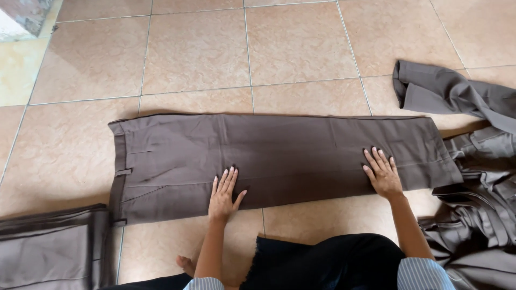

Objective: The person is sitting on the floor and carefully folding a pair of brown pants.

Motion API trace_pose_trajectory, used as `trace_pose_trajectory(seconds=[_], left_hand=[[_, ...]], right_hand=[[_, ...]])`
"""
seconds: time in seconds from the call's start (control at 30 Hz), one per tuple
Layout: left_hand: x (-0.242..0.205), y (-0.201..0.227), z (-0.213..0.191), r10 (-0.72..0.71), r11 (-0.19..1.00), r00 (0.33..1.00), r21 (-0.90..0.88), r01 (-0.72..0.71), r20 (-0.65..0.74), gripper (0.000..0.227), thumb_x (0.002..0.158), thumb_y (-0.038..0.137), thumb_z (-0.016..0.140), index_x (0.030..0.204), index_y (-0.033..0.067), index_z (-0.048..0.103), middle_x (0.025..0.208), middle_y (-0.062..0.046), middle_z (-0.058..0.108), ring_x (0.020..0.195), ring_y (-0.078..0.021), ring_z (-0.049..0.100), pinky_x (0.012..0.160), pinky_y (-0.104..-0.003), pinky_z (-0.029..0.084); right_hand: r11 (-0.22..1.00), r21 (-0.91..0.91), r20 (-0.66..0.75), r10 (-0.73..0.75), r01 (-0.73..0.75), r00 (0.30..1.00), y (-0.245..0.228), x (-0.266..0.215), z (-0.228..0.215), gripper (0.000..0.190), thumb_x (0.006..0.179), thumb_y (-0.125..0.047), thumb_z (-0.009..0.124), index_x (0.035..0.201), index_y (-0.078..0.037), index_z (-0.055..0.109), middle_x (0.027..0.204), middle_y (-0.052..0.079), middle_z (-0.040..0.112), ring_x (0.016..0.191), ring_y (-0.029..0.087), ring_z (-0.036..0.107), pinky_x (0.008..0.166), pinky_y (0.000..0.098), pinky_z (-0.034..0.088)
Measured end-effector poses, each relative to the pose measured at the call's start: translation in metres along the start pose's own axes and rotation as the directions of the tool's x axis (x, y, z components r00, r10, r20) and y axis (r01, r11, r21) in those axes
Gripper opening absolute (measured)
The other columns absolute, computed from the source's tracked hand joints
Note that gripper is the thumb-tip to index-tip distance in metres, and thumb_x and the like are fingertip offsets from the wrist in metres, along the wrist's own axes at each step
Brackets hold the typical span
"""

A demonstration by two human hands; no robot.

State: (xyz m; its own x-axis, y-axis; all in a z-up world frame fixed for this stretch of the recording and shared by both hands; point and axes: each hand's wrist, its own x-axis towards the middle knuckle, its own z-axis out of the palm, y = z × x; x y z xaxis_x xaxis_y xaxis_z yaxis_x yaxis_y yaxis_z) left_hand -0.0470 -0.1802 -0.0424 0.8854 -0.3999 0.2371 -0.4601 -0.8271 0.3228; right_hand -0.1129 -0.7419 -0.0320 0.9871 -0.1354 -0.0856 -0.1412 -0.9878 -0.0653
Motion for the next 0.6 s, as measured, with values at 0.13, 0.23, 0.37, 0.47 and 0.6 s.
trace_pose_trajectory(seconds=[0.13, 0.23, 0.37, 0.47, 0.6], left_hand=[[0.004, 0.003, -0.004, -0.021, 1.0, 1.0, 0.006, 0.02, 0.02, 0.077, 0.098, 0.06, 0.051, 0.161, 0.0187, 0.035, 0.165, 0.0, 0.037, 0.152, -0.0205, 0.032, 0.124, -0.049, 0.022], [0.004, 0.011, -0.014, -0.033, 0.999, 0.999, 0.025, 0.032, 0.007, 0.075, 0.098, 0.055, 0.052, 0.16, 0.0165, 0.034, 0.166, 0.002, 0.036, 0.153, -0.0183, 0.031, 0.125, -0.046, 0.02], [0.005, 0.015, -0.017, -0.042, 0.997, 0.999, 0.06, 0.041, 0.004, 0.075, 0.099, 0.052, 0.051, 0.16, 0.0134, 0.031, 0.166, 0.003, 0.033, 0.153, -0.0167, 0.029, 0.126, -0.042, 0.018], [0.005, 0.013, -0.016, -0.052, 0.997, 0.998, 0.058, 0.05, 0.023, 0.075, 0.099, 0.052, 0.049, 0.161, 0.0137, 0.03, 0.167, 0.003, 0.032, 0.153, -0.0164, 0.028, 0.127, -0.042, 0.017], [0.004, 0.014, -0.018, -0.041, 0.998, 0.999, 0.048, 0.041, 0.006, 0.075, 0.098, 0.05, 0.051, 0.16, 0.0132, 0.031, 0.166, 0.002, 0.034, 0.153, -0.0162, 0.029, 0.127, -0.042, 0.017]], right_hand=[[0.983, 0.07, -0.063, 0.173, -0.169, 0.983, 0.038, 0.005, 0.006, 0.059, 0.11, -0.056, 0.022, 0.166, -0.041, 0.017, 0.172, -0.006, 0.017, 0.157, 0.021, 0.018, 0.129, 0.0505, 0.011], [0.935, 0.139, -0.139, 0.344, -0.326, 0.929, 0.067, 0.004, 0.018, 0.063, 0.107, -0.054, 0.024, 0.166, -0.033, 0.019, 0.171, 0.001, 0.021, 0.156, 0.025, 0.019, 0.126, 0.0554, 0.01], [0.919, 0.142, -0.354, 0.395, -0.369, 0.848, 0.094, 0.006, 0.038, 0.073, 0.108, -0.056, 0.031, 0.164, -0.009, 0.034, 0.165, 0.024, 0.035, 0.152, 0.042, 0.028, 0.117, 0.0697, 0.009], [0.891, 0.217, -0.294, 0.45, -0.4, 0.843, 0.045, 0.019, -0.001, 0.079, 0.107, -0.057, 0.016, 0.164, -0.003, 0.018, 0.17, 0.019, 0.018, 0.157, 0.032, 0.012, 0.123, 0.0588, 0.003], [0.987, 0.141, -0.315, 0.117, -0.075, 0.942, -0.029, 0.03, -0.004, 0.066, 0.107, -0.047, 0.031, 0.164, -0.017, 0.024, 0.17, 0.008, 0.025, 0.156, 0.027, 0.02, 0.125, 0.056, 0.012]])
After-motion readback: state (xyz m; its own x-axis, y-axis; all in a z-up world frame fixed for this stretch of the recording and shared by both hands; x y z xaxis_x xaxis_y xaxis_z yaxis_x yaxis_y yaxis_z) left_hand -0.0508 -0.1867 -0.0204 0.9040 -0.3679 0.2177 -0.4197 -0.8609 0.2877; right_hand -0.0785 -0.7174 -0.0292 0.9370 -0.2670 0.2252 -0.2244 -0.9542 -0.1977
